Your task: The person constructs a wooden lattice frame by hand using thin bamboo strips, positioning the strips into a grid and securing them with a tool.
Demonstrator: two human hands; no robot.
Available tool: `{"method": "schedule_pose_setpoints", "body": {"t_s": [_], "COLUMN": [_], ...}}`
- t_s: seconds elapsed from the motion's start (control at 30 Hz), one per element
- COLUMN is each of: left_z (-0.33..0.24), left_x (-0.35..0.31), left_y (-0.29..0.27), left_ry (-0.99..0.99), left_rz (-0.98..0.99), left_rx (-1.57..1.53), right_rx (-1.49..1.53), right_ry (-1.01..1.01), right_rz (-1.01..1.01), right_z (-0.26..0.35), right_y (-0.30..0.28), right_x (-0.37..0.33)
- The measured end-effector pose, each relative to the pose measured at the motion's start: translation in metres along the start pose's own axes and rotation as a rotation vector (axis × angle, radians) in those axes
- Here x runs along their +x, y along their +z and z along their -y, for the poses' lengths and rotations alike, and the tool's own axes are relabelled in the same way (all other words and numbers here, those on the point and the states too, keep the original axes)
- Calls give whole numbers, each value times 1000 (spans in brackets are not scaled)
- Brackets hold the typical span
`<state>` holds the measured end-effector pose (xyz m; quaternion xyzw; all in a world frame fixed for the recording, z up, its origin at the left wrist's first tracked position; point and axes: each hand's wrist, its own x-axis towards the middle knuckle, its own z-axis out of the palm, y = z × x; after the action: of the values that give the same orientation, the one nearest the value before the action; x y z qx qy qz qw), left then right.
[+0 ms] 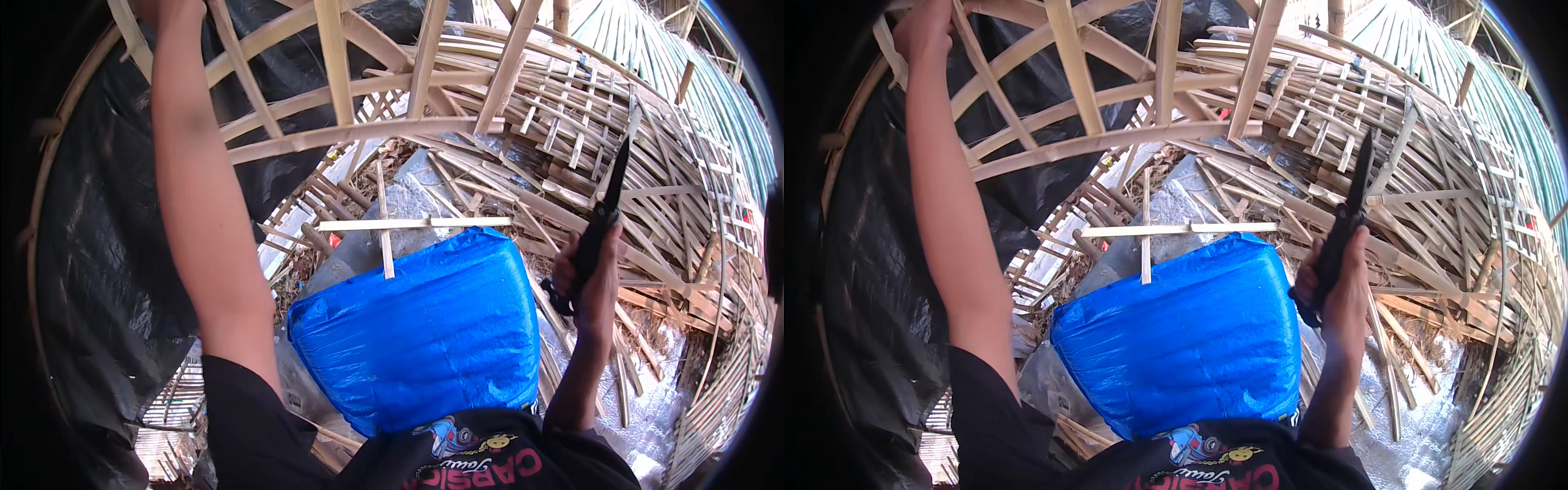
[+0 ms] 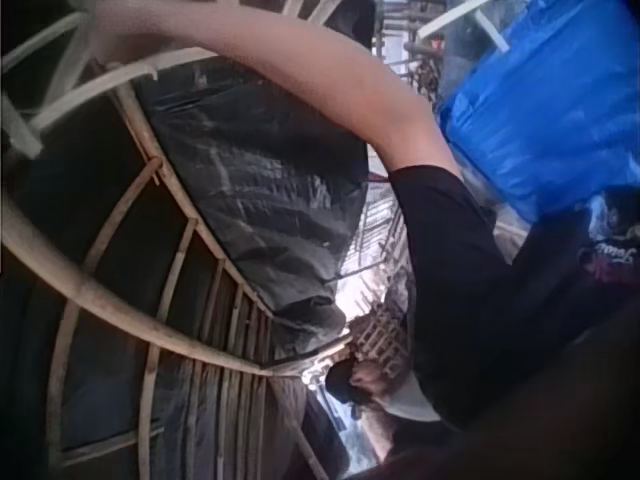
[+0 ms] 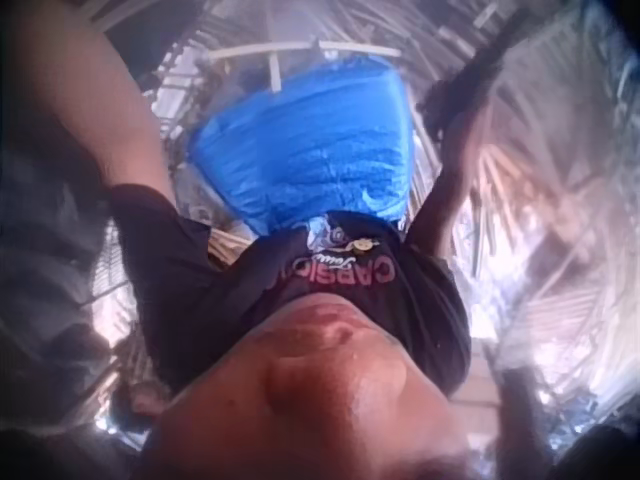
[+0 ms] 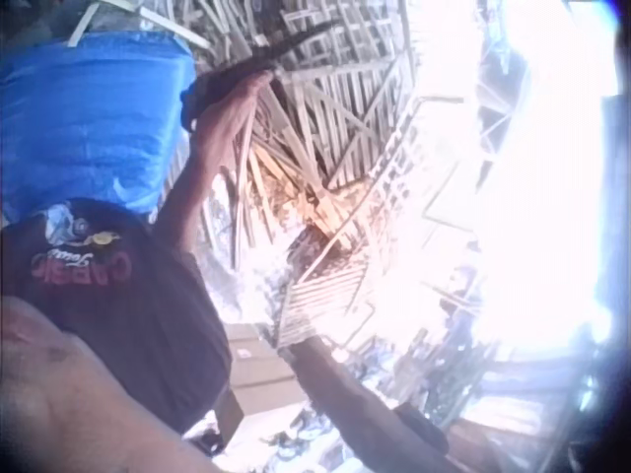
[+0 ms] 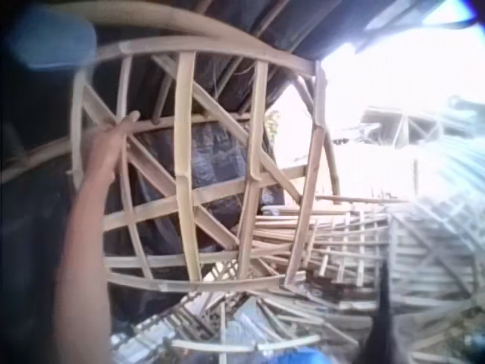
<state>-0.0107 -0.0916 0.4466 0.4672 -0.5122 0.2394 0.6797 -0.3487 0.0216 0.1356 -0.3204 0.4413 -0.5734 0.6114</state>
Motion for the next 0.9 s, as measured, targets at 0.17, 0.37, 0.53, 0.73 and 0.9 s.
{"method": "schedule_pose_setpoints", "body": {"t_s": [0.17, 0.37, 0.53, 0.73, 0.9], "left_z": [99, 107, 106, 110, 97], "left_x": [-82, -221, -222, -222, -215], "left_y": [-27, -48, -52, -51, -63], "left_ry": [-286, -363, -452, -378, -456], "left_rz": [-59, 44, 176, 213, 351], "left_rx": [-66, 186, 318, 297, 360], "right_rx": [56, -11, -134, -83, 155], "right_ry": [56, 176, 161, 112, 15], "right_rz": [192, 235, 167, 98, 14], "right_z": [-27, -68, -75, -70, -55], "right_y": [7, 8, 9, 14, 41], "right_x": [8, -11, -12, 5, 39]}}
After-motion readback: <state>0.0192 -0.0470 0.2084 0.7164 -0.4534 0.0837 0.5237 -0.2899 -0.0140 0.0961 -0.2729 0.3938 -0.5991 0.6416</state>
